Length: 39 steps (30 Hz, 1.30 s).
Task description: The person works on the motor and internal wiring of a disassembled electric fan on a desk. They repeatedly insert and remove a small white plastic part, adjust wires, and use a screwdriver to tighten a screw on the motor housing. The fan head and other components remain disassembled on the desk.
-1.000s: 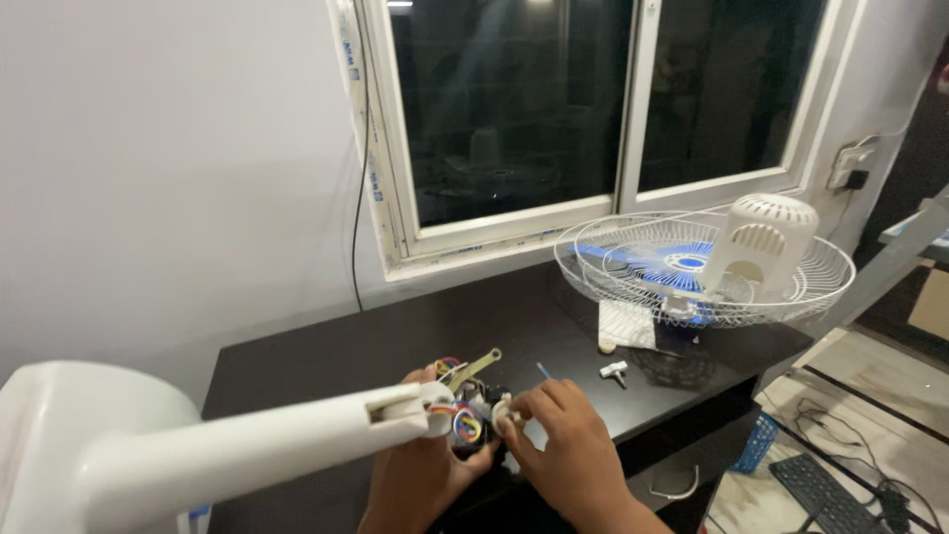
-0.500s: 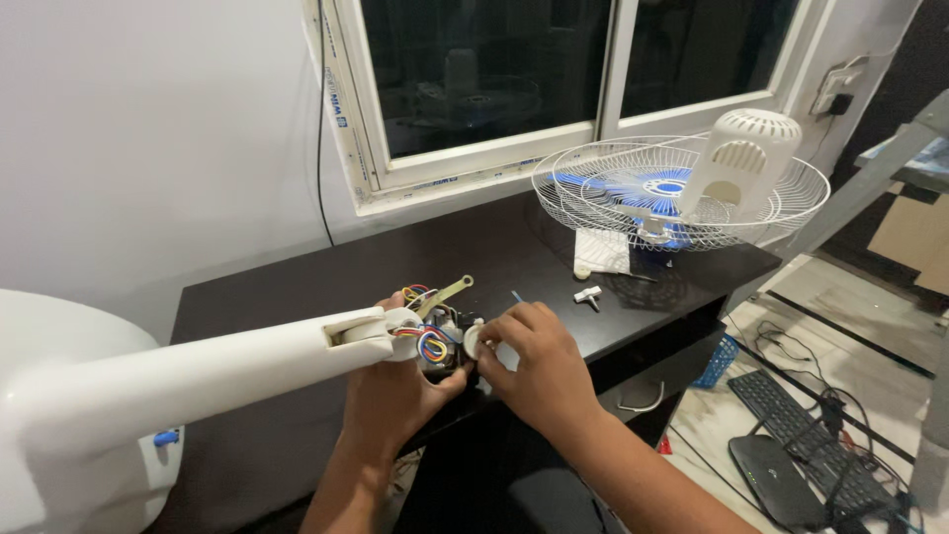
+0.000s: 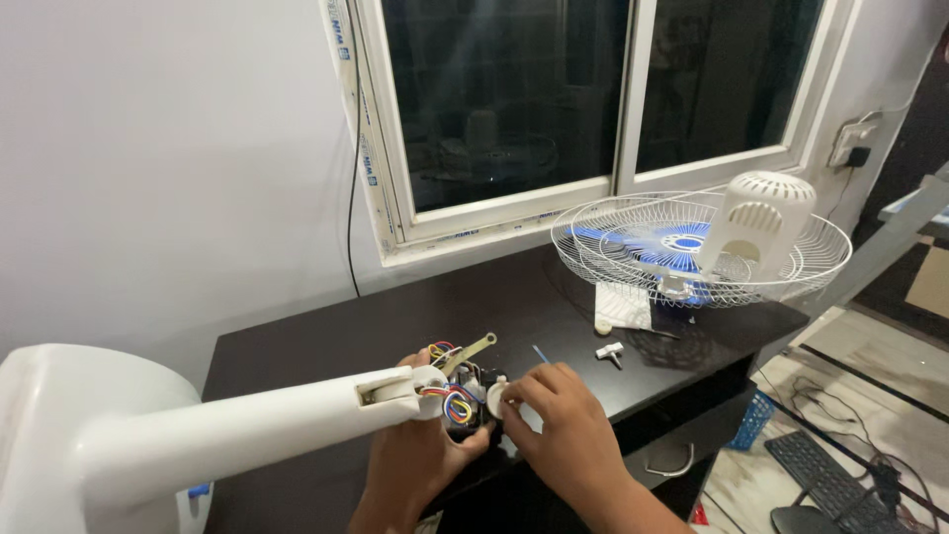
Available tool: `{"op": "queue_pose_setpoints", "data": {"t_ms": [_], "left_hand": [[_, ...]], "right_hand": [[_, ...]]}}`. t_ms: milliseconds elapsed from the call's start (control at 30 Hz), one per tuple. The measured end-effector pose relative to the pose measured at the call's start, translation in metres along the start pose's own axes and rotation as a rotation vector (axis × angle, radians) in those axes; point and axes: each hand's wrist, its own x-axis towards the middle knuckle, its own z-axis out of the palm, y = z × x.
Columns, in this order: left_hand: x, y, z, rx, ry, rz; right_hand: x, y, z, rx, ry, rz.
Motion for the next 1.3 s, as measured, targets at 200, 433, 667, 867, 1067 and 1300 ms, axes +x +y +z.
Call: {"op": "queue_pose_setpoints", "data": {"t_ms": [200,433,667,867,1067,1300], "left_hand": [[-0.002,-0.005,0.009,0.009,-0.039,-0.087],[0.000,-0.020,0.017,-0.012,0.054,0.065],[-0.004,-0.014,0.015,-0.051,0.061,-0.052],[0.001,-0.011,0.011,-0.067,0.006,-0.070],[0.006,-0.022,0.017,-0.063,0.112,0.115],[0.003,-0.011,0.013,-0.086,0.082,-0.027]], "right_hand": [[-0.001,0.004,0.013,-0.057,0.037,0.017],[0.001,0.007,0.014,-0.003,0.069,-0.002],[-0.001,0.012,0.017,-0.012,0.012,-0.026],[0.000,0.010,0.021,-0.105,0.008,0.047],[0.000,0.014,0.014,0.017,0.015,-0.041],[0.002,0.012,0.020,-0.082,0.050,-0.045]]}}
